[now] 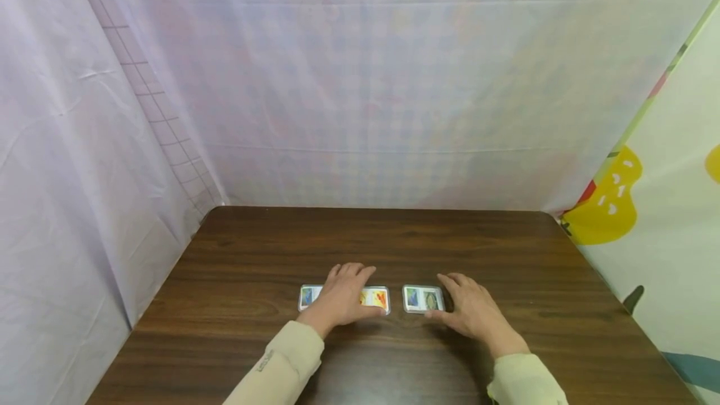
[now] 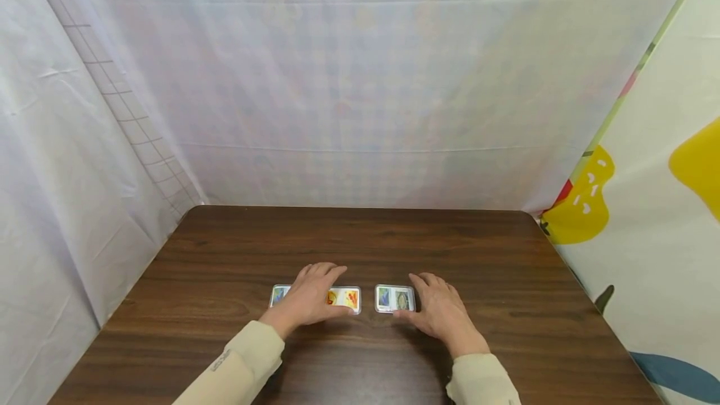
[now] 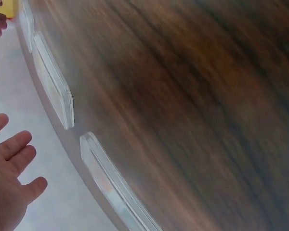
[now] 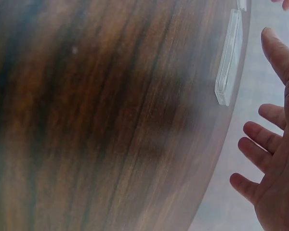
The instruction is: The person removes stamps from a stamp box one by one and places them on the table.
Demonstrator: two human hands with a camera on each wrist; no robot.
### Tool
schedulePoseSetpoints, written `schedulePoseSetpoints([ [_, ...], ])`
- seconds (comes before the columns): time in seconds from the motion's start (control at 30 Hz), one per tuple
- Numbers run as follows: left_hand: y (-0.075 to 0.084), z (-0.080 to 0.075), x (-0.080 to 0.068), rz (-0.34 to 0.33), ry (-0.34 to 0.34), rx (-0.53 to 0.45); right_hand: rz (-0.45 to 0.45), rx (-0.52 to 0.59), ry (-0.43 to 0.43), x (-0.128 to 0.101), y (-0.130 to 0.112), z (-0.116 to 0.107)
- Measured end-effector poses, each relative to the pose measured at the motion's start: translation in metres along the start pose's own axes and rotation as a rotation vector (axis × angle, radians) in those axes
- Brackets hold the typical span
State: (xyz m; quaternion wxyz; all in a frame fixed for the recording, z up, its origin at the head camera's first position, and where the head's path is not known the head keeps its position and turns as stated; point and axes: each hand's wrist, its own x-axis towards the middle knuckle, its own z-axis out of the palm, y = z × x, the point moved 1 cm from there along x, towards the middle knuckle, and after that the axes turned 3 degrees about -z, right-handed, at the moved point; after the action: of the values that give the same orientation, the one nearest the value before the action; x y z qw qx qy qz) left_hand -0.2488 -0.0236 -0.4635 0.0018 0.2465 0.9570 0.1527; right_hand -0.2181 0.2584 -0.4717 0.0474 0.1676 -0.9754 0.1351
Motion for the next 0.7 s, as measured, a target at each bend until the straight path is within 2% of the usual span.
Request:
schedulePoseSetpoints([
  [0.7, 0.020, 0.023, 0.021, 0.026, -0.047, -0.005, -0.006, 0.046, -0.024, 0.008, 0.003, 0.007],
])
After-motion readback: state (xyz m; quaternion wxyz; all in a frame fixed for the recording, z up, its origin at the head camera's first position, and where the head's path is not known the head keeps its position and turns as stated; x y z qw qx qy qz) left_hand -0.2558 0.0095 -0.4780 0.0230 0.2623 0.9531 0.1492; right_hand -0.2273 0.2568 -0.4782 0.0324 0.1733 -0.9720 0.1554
